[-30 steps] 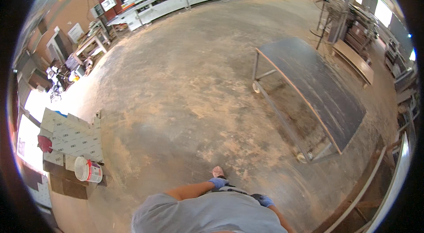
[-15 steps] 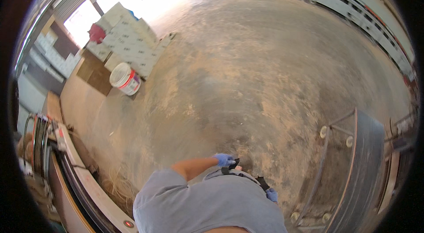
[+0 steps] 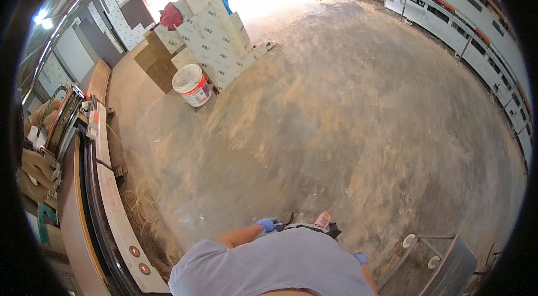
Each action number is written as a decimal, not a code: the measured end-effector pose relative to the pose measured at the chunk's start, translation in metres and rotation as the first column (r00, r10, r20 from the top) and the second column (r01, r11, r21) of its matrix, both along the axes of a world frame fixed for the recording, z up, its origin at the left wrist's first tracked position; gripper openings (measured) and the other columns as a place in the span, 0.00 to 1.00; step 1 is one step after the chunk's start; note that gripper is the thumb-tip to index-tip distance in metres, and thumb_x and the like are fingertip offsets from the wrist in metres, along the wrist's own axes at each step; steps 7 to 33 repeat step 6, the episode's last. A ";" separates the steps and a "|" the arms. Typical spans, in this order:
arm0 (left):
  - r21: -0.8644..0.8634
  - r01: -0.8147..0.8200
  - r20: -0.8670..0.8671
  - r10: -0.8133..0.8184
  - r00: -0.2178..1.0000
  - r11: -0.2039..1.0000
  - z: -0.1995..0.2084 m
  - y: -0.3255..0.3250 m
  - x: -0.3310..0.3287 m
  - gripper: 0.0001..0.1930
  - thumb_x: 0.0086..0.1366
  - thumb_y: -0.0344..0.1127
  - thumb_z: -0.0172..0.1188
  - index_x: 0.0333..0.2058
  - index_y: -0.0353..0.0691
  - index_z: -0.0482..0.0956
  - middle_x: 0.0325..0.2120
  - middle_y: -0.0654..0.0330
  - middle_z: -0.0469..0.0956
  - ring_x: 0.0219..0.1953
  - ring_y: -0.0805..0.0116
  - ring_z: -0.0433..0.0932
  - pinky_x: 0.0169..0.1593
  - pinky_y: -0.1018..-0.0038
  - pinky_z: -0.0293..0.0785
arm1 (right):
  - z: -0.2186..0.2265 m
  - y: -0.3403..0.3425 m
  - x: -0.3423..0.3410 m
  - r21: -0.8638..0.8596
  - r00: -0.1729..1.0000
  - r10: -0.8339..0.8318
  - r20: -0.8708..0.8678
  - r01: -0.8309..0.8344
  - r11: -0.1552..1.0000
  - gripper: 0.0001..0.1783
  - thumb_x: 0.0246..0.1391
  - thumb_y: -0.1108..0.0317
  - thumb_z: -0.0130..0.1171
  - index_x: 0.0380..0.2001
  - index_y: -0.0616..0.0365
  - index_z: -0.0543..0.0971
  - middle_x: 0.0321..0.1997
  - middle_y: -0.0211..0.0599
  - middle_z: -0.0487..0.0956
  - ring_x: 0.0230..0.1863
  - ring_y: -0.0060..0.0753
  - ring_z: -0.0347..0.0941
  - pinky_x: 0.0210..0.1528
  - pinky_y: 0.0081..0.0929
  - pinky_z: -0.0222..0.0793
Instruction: The person operates a CNC machine's control panel using a keyboard and mouse, then positions a large sheet of material on the machine bed. They retrieve a tool from a box and use a red-handled tool to adjust or secure the material on the machine.
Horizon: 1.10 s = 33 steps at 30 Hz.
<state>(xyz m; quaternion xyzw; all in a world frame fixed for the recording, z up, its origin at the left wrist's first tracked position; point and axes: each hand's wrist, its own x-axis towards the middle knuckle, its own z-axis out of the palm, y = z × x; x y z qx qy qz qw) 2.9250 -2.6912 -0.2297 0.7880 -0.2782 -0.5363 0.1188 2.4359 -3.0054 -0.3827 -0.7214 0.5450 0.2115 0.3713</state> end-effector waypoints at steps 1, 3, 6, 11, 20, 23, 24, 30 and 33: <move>0.015 -0.023 0.022 0.022 1.000 1.000 0.003 -0.014 0.002 0.30 0.62 0.63 0.48 0.53 0.49 0.74 0.51 0.52 0.75 0.55 0.53 0.72 0.56 0.60 0.66 | 0.009 -0.027 0.004 0.005 1.000 -0.010 0.002 0.010 1.000 0.19 0.47 0.52 0.58 0.33 0.56 0.82 0.35 0.42 0.82 0.38 0.40 0.77 0.41 0.38 0.71; -0.018 -0.132 0.039 0.132 0.990 0.991 0.020 -0.047 0.016 0.30 0.62 0.63 0.50 0.54 0.50 0.74 0.52 0.52 0.74 0.57 0.54 0.70 0.58 0.62 0.65 | 0.045 -0.076 0.054 0.025 0.990 -0.115 0.085 0.113 0.993 0.19 0.47 0.53 0.57 0.34 0.57 0.82 0.34 0.44 0.82 0.37 0.40 0.77 0.40 0.39 0.70; -0.082 -0.297 0.078 0.303 0.950 0.951 0.023 -0.079 0.032 0.33 0.61 0.65 0.49 0.54 0.45 0.73 0.54 0.50 0.72 0.59 0.52 0.68 0.61 0.63 0.62 | 0.154 -0.132 0.156 -0.046 0.987 -0.014 0.160 0.021 0.999 0.18 0.50 0.54 0.54 0.31 0.58 0.82 0.28 0.49 0.81 0.32 0.41 0.77 0.38 0.38 0.71; -0.082 -0.297 0.078 0.303 0.950 0.951 0.023 -0.079 0.032 0.33 0.61 0.65 0.49 0.54 0.45 0.73 0.54 0.50 0.72 0.59 0.52 0.68 0.61 0.63 0.62 | 0.154 -0.132 0.156 -0.046 0.987 -0.014 0.160 0.021 0.999 0.18 0.50 0.54 0.54 0.31 0.58 0.82 0.28 0.49 0.81 0.32 0.41 0.77 0.38 0.38 0.71; -0.082 -0.297 0.078 0.303 0.950 0.951 0.023 -0.079 0.032 0.33 0.61 0.65 0.49 0.54 0.45 0.73 0.54 0.50 0.72 0.59 0.52 0.68 0.61 0.63 0.62 | 0.154 -0.132 0.156 -0.046 0.987 -0.014 0.160 0.021 0.999 0.18 0.50 0.54 0.54 0.31 0.58 0.82 0.28 0.49 0.81 0.32 0.41 0.77 0.38 0.38 0.71; -0.082 -0.297 0.078 0.303 0.950 0.951 0.023 -0.079 0.032 0.33 0.61 0.65 0.49 0.54 0.45 0.73 0.54 0.50 0.72 0.59 0.52 0.68 0.61 0.63 0.62 | 0.154 -0.132 0.156 -0.046 0.987 -0.014 0.160 0.021 0.999 0.18 0.50 0.54 0.54 0.31 0.58 0.82 0.28 0.49 0.81 0.32 0.41 0.77 0.38 0.38 0.71; -0.082 -0.297 0.078 0.303 0.950 0.951 0.023 -0.079 0.032 0.33 0.61 0.65 0.49 0.54 0.45 0.73 0.54 0.50 0.72 0.59 0.52 0.68 0.61 0.63 0.62 | 0.154 -0.132 0.156 -0.046 0.987 -0.014 0.160 0.021 0.999 0.18 0.50 0.54 0.54 0.31 0.58 0.82 0.28 0.49 0.81 0.32 0.41 0.77 0.38 0.38 0.71; -0.082 -0.297 0.078 0.303 0.950 0.951 0.023 -0.079 0.032 0.33 0.61 0.65 0.49 0.54 0.45 0.73 0.54 0.50 0.72 0.59 0.52 0.68 0.61 0.63 0.62 | 0.154 -0.132 0.156 -0.046 0.987 -0.014 0.160 0.021 0.999 0.18 0.50 0.54 0.54 0.31 0.58 0.82 0.28 0.49 0.81 0.32 0.41 0.77 0.38 0.38 0.71; -0.082 -0.297 0.078 0.303 0.950 0.951 0.023 -0.079 0.032 0.33 0.61 0.65 0.49 0.54 0.45 0.73 0.54 0.50 0.72 0.59 0.52 0.68 0.61 0.63 0.62 | 0.154 -0.132 0.156 -0.046 0.987 -0.014 0.160 0.021 0.999 0.18 0.50 0.54 0.54 0.31 0.58 0.82 0.28 0.49 0.81 0.32 0.41 0.77 0.38 0.38 0.71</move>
